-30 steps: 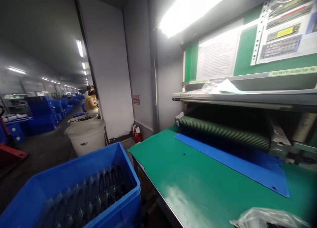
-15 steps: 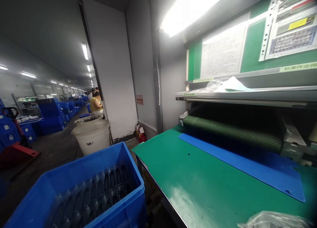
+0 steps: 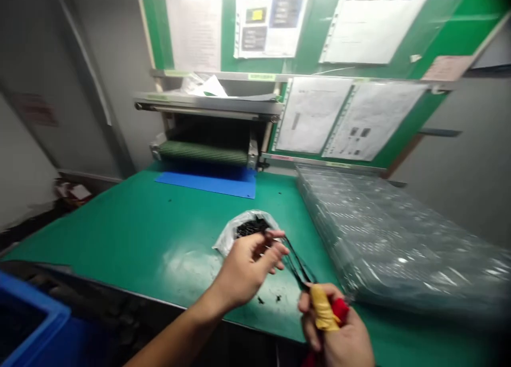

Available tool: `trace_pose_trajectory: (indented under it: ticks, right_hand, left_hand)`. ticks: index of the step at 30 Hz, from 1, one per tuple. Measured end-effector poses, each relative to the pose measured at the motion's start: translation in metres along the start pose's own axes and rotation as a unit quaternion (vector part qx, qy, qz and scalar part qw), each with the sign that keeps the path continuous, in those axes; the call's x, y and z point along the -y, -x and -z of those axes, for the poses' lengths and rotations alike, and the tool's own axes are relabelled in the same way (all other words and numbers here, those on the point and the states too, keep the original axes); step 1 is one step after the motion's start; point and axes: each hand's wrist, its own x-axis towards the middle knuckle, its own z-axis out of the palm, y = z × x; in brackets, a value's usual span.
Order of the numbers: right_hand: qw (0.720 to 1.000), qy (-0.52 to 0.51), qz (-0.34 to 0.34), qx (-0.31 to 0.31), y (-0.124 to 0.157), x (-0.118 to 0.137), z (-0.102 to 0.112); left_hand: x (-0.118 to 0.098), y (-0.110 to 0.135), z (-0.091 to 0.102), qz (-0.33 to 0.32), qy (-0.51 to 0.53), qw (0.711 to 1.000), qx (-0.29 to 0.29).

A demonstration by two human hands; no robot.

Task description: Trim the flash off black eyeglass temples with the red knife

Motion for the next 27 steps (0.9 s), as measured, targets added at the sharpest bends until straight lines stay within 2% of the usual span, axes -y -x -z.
trace_pose_trajectory:
  ticks: [4,7,9,10,11,12,14,17,19,20,22,27]
  right_hand:
    - [0.995,0.041,-0.073,0.055,0.022,0.013,-0.022]
    - [0.983,0.082,-0.117,0.117,0.030,0.023,-0.017]
    - [0.969,0.155,-0.092,0.169,0.028,0.032,-0.008]
    - [0.957,0.209,-0.040,0.196,0.026,0.038,-0.004]
    - [0.937,0.270,0.034,0.221,0.022,0.044,-0.001]
    - [0.904,0.331,0.118,0.242,0.018,0.051,0.001]
    - [0.812,0.437,0.268,0.279,0.010,0.066,0.000]
    - [0.667,0.545,0.391,0.325,0.003,0.085,-0.008]
    - [0.603,0.583,0.435,0.327,0.001,0.093,-0.015]
    - [0.587,0.593,0.450,0.319,0.002,0.095,-0.018]
    - [0.573,0.603,0.460,0.309,0.003,0.096,-0.021]
    - [0.569,0.620,0.443,0.310,0.007,0.094,-0.019]
  left_hand:
    - [-0.015,0.014,-0.002,0.005,0.045,0.999,0.007]
    - [-0.019,0.019,0.003,0.011,0.059,0.998,0.015]
    - [-0.020,0.022,0.006,0.018,0.066,0.998,0.005]
    - [-0.022,0.022,0.008,0.028,0.072,0.997,0.006]
    - [-0.024,0.023,0.009,0.044,0.082,0.996,0.016]
    - [-0.027,0.025,0.009,0.066,0.093,0.993,0.036]
    - [-0.033,0.028,0.009,0.113,0.113,0.983,0.090]
    - [-0.043,0.035,0.008,0.163,0.130,0.968,0.143]
    - [-0.046,0.039,0.006,0.181,0.135,0.962,0.155]
    - [-0.047,0.040,0.005,0.187,0.133,0.960,0.161]
    - [-0.048,0.042,0.004,0.195,0.123,0.959,0.163]
    - [-0.048,0.041,0.001,0.211,0.100,0.959,0.162]
